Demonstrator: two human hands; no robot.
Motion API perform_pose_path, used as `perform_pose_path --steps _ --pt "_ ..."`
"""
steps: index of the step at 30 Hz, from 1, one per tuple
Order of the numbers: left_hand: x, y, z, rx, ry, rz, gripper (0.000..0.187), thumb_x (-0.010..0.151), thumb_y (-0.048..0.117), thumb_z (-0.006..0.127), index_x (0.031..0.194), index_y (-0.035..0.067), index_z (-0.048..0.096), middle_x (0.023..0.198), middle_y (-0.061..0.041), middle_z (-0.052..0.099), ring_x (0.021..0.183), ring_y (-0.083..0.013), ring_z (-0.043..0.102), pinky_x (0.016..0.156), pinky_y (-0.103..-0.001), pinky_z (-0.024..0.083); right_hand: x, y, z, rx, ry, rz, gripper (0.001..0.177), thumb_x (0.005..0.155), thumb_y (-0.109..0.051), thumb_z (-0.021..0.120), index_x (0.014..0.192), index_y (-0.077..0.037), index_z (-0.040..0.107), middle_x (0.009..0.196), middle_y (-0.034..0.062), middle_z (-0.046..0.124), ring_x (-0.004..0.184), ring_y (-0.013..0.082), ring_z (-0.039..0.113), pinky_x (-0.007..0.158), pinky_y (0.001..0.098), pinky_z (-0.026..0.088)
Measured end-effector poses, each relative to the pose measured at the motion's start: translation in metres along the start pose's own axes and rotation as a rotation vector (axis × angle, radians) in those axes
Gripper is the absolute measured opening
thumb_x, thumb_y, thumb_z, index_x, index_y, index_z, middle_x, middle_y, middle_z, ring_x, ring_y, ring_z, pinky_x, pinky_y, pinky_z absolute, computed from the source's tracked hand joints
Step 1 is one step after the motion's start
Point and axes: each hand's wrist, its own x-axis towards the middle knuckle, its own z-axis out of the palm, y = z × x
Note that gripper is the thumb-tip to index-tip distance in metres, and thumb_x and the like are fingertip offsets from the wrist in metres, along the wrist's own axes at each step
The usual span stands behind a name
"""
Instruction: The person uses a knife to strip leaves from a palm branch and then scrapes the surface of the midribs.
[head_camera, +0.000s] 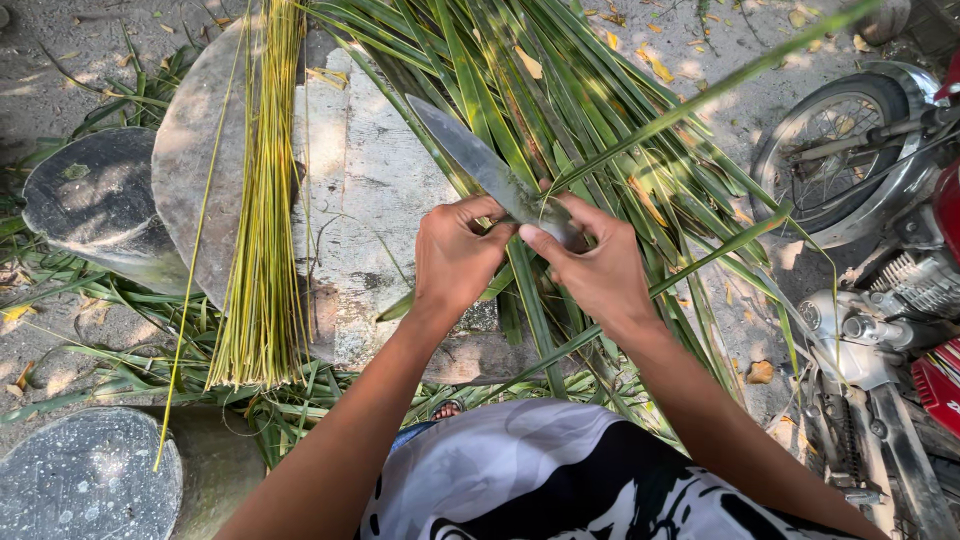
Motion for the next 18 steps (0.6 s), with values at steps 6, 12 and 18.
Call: perform_pose_path --steps 6,12,18 --pt "0.004 -0.019 -0.025 -0.137 0.006 -0.081 0.020 0.083 0.025 0.082 0.101 0.017 0.082 0.080 0.004 0.078 0.051 -0.0036 0.051 0.047 -0.028 0.041 0.017 0.013 -0.012 0.135 0.138 -0.017 0.052 0.091 -0.024 0.078 0.140 -0.012 0.065 0.088 -0.0039 0.068 0.059 0.0019 0.051 0.049 0.0181 0.045" --pt "0.006 -0.006 -0.035 0.055 0.035 0.015 0.013 0.084 0.025 0.081 0.096 0.022 0.083 0.078 0.000 0.078 0.056 -0.0060 0.063 0.053 -0.030 0.048 0.020 -0.003 0.000 0.515 0.136 0.479 0.065 0.087 -0.023 0.074 0.147 -0.017 0.049 0.078 -0.0044 0.053 0.047 0.0112 0.051 0.039 0.0249 0.041" --pt "-0.001 0.005 -0.033 0.104 -0.009 -0.092 0.014 0.086 0.026 0.080 0.099 0.022 0.083 0.068 -0.007 0.074 0.055 -0.0150 0.065 0.056 -0.035 0.049 0.005 -0.008 0.026 0.806 -0.340 0.516 0.067 0.088 -0.034 0.073 0.151 -0.021 0.053 0.078 -0.0044 0.047 0.050 0.0094 0.046 0.043 0.0231 0.039"
